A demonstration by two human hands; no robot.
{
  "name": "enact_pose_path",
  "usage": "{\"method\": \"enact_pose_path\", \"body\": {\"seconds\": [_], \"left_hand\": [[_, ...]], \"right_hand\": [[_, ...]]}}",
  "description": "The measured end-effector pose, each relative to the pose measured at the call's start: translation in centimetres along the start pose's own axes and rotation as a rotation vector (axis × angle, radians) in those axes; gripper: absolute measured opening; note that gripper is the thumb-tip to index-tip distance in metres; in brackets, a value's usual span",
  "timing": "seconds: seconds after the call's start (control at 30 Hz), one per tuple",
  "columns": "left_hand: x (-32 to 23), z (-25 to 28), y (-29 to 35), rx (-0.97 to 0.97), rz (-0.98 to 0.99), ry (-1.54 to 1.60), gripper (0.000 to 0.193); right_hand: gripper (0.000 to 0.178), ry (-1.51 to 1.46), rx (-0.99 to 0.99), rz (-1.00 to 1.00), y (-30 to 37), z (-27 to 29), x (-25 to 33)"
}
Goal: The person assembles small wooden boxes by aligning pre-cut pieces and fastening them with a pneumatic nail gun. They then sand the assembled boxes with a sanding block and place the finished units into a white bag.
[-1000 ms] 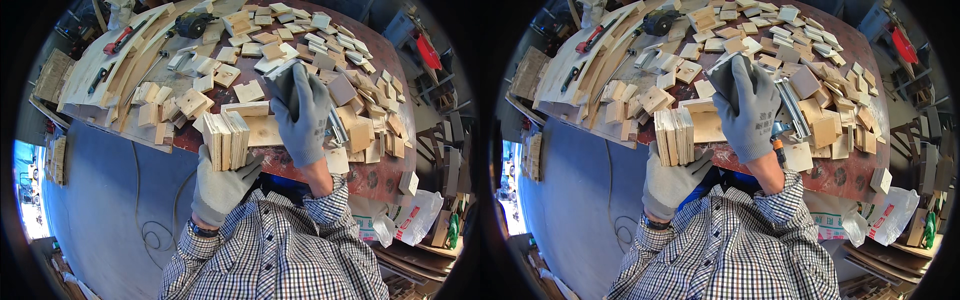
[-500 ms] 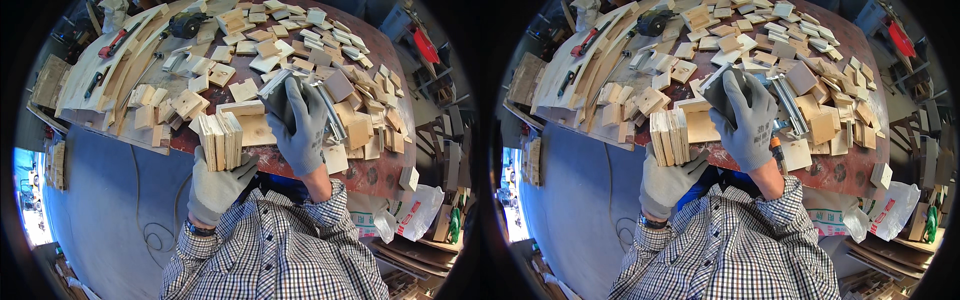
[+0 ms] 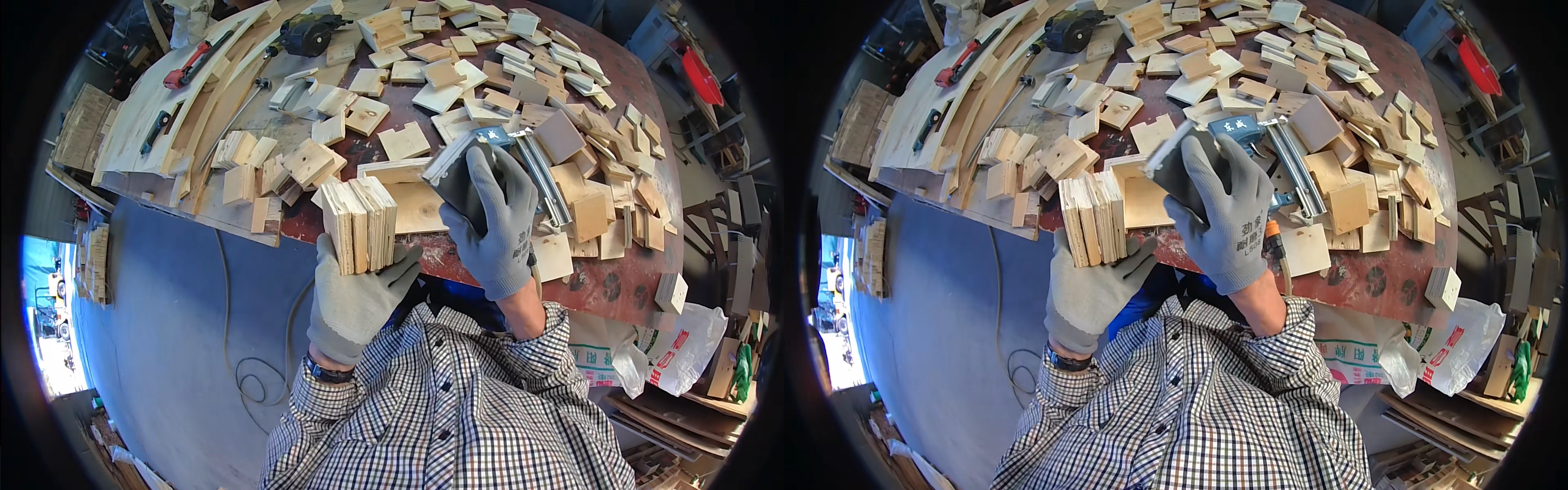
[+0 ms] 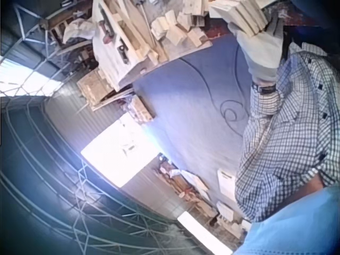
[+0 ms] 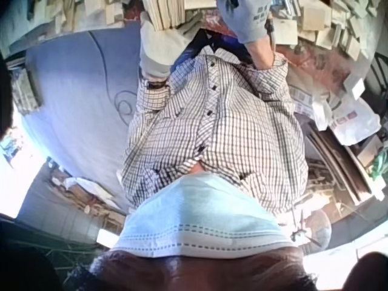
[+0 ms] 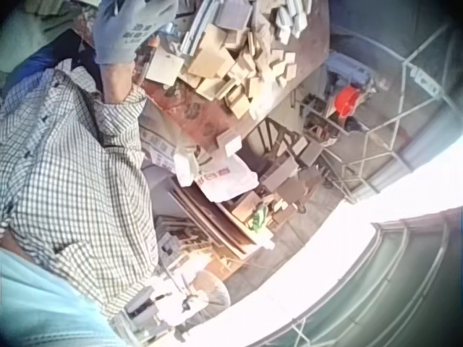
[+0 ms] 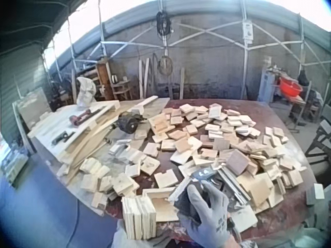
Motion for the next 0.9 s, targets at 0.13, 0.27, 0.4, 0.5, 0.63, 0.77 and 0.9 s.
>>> {"method": "enact_pose_path", "body": {"seconds": [0.13,0.27,0.4,0.5,0.63,0.77,0.9], "left_hand": [[0.2,-0.4,-0.1,0.057,-0.070,-0.062,0.058],[1.0,-0.1,0.0,0.019,-0.109,-0.102,0.060],[-0.7,0.1,0.9,-0.057,-0.036,-0.056,0.076],[-3.7,3.0,2.6,0.055,-0.170,0.020,0.078],[-7.1,7.2,5.5,-0.023,-0.440,-0.320,0.078],[-6.9,4.4,5.9,-0.124,-0.577,-0.724,0.108],[-6.0,0.0,5.3,-0.029,-0.786,-1.165,0.104]], "right_hand": [[0.065,-0.136,-0.030,0.164,-2.8,1.5,7.1],[0.058,-0.105,-0.102,0.392,-1.1,-0.1,9.5],[0.064,-0.089,0.092,0.070,0.8,-1.0,3.0],[0.071,-0.020,0.228,-0.061,4.7,-0.6,-1.0],[0.075,-0.172,0.555,0.081,7.9,0.2,0.2],[0.075,-0.088,0.819,0.144,11.1,-2.7,0.0],[0.074,0.067,0.834,0.096,11.3,-4.3,-2.4]]}}
Point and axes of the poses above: each hand's wrist, its own y-axis away from the middle knuckle, its own z-axis out of the back of the hand, x = y × z, the point moved 9 cm from there along -y, towards the middle knuckle, and after that the axes turned 3 degrees about -x, right-handed, at the moved point
